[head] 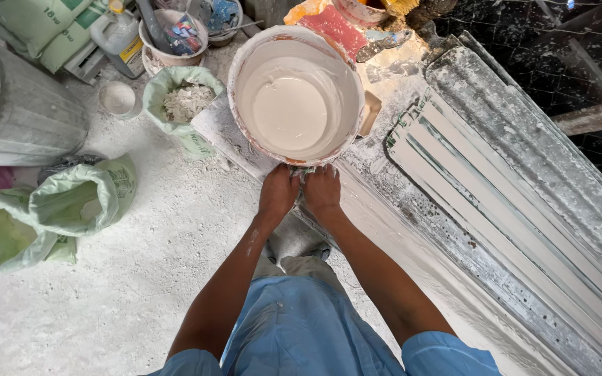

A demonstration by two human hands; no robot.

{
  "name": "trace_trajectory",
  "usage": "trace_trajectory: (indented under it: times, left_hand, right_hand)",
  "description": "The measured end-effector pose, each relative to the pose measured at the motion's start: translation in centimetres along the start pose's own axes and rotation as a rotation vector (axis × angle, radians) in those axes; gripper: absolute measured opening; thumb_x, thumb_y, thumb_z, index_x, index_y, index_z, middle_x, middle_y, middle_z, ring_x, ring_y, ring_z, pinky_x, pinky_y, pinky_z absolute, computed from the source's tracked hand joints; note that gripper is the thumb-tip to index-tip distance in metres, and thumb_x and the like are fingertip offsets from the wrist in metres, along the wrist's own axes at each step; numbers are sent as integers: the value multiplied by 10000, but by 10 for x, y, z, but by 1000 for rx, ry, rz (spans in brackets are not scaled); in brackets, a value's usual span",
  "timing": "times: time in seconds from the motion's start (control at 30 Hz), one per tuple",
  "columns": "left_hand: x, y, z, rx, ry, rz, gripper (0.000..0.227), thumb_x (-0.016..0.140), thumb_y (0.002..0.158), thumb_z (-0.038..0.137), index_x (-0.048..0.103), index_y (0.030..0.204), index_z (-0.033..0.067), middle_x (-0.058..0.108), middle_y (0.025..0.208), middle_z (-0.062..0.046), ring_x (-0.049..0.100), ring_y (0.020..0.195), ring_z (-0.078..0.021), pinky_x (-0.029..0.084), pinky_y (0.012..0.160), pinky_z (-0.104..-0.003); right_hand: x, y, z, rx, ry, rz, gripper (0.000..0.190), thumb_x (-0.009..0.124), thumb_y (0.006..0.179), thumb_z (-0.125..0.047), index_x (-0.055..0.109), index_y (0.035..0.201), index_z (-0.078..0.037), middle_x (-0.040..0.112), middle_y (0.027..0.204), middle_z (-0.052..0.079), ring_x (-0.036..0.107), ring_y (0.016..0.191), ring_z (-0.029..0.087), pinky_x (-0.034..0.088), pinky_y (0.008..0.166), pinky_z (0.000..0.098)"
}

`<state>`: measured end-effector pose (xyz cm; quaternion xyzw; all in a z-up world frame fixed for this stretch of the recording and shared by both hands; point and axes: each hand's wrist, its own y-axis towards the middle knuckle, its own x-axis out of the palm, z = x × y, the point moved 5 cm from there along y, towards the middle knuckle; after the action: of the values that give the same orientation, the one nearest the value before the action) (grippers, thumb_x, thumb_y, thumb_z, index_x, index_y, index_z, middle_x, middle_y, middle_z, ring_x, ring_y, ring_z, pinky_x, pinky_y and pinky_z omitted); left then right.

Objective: The person retrieves a bundle of white fiberglass strands from a bucket and lays them across a long, grooved metal mold. They then use a small container to pour a white liquid over the strands and spread it evenly with their hands to saturate the material.

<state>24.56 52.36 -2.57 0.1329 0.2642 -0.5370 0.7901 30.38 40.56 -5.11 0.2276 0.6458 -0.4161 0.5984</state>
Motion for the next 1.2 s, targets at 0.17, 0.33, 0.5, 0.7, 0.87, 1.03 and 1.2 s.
trace_trajectory:
  times: [0.17,0.33,0.5,0.7,0.87,1.03,1.2]
  left_hand:
    - [0,2,3,119,148,48,238,650,948,166,665,1098,-18,686,1061,-233,645,1024,-423,523,894,-518]
    - [8,5,1,145,242,94,231,662,943,166,676,1097,-5,692,1095,-199,641,1081,-369,504,924,-507]
    - [17,7,-8,175,301,53,274,690,911,154,672,1139,3,680,1126,-184,617,1102,-351,475,896,-501]
    - [20,-3,-8,215,358,40,303,747,855,183,673,1093,10,667,1100,-137,587,1110,-315,418,938,-486]
    - [20,-10,-6,281,420,66,280,764,841,211,686,1024,15,651,1166,-150,557,1147,-325,391,956,-497]
    - [9,-12,-14,134,409,109,273,717,873,186,691,1066,-5,625,1198,-177,539,1151,-345,377,962,-507]
    - [22,-53,5,407,616,-83,128,629,956,149,719,911,70,620,1265,-155,529,1267,-282,360,1057,-549]
  right_hand:
    - [8,-3,35,-73,325,105,327,810,835,-245,739,1025,10,630,1292,180,504,1300,363,423,1111,459]
    - [61,-13,78,68,956,268,507,802,846,-115,575,1252,85,598,1262,224,609,1157,319,519,989,422]
    - [136,-31,121,437,1784,94,637,701,901,-43,364,1441,-13,642,1266,180,697,1063,252,600,879,350]
    - [116,-47,126,238,1980,80,472,619,949,-57,489,1401,-18,664,1232,128,704,1062,215,601,908,329]
    - [69,-53,110,269,1030,80,304,753,862,-165,695,1108,5,754,926,136,707,769,218,565,696,354]
    - [55,-45,92,452,894,2,317,803,871,-228,699,1035,23,736,841,221,685,710,307,549,705,396]
    - [45,-47,93,209,812,268,264,808,813,-168,754,1008,1,718,980,219,697,863,352,561,775,421]
